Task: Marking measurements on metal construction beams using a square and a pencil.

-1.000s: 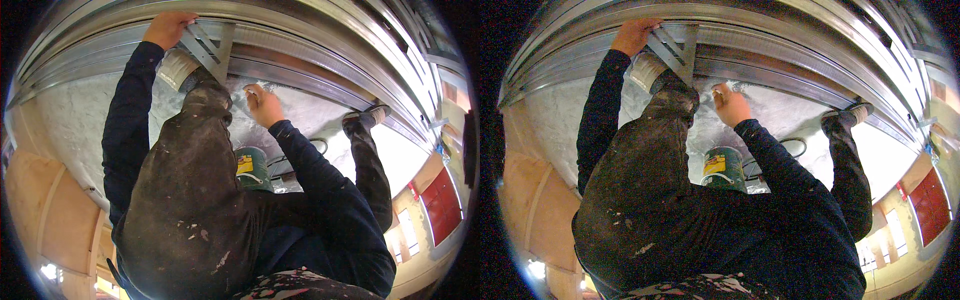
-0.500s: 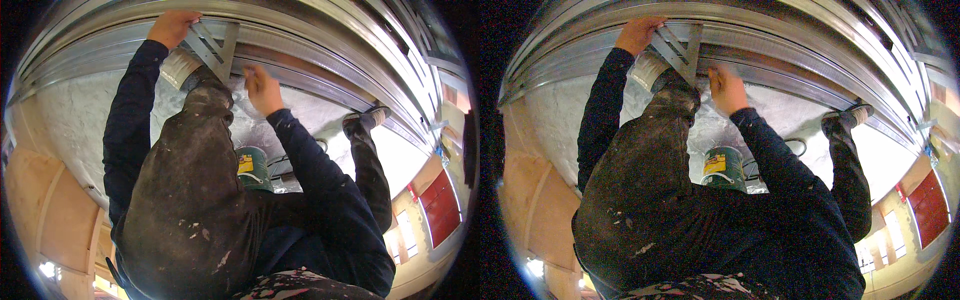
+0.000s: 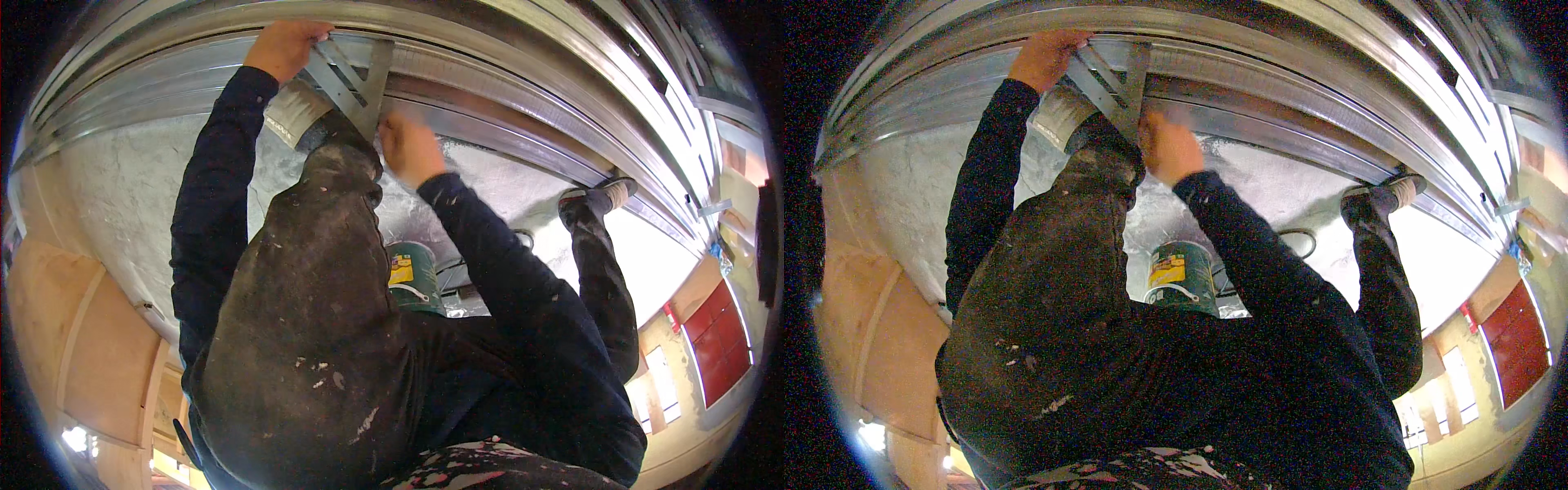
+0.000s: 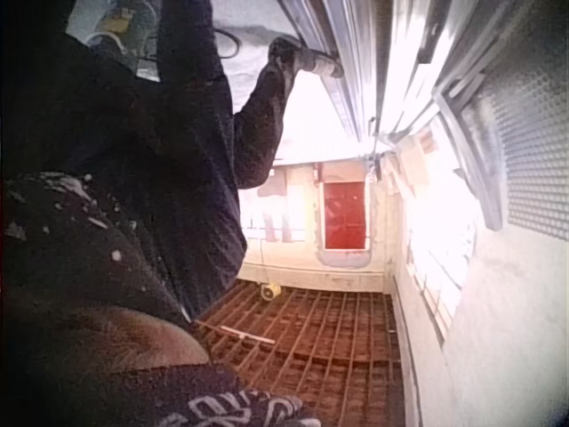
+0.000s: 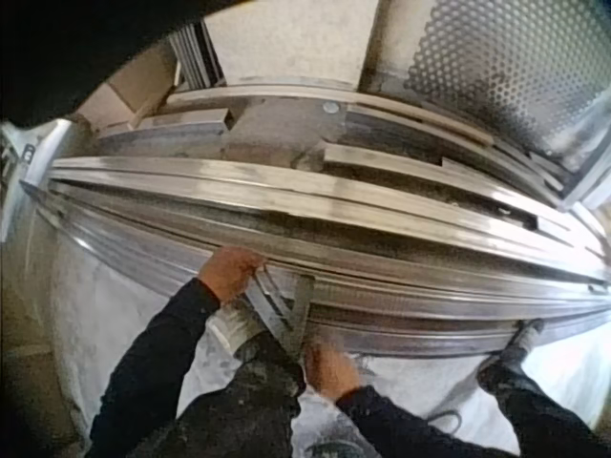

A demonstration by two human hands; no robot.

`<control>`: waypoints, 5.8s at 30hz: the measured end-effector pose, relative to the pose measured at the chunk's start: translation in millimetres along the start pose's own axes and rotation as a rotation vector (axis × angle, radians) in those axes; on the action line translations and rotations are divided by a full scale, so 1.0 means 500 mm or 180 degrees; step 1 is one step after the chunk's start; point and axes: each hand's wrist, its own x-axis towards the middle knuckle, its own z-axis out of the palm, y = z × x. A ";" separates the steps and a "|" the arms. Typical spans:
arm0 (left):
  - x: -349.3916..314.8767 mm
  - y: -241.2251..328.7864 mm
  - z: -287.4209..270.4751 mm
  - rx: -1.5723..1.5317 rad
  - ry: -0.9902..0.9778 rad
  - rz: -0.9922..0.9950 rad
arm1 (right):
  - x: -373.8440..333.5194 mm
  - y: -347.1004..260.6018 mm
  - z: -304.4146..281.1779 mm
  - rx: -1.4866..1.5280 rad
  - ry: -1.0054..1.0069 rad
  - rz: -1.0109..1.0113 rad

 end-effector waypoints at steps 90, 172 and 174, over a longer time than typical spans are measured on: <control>0.052 0.084 0.064 -0.0015 -0.0033 0.0183 | 0.083 0.208 -0.297 -0.2120 0.0588 -0.0688; 0.050 0.170 0.106 0.0806 0.0401 0.0308 | -0.104 0.080 -0.063 0.0788 0.0426 0.0877; 0.055 0.167 0.109 0.0576 0.0584 0.0146 | -0.100 0.083 -0.053 0.0801 0.0646 0.0741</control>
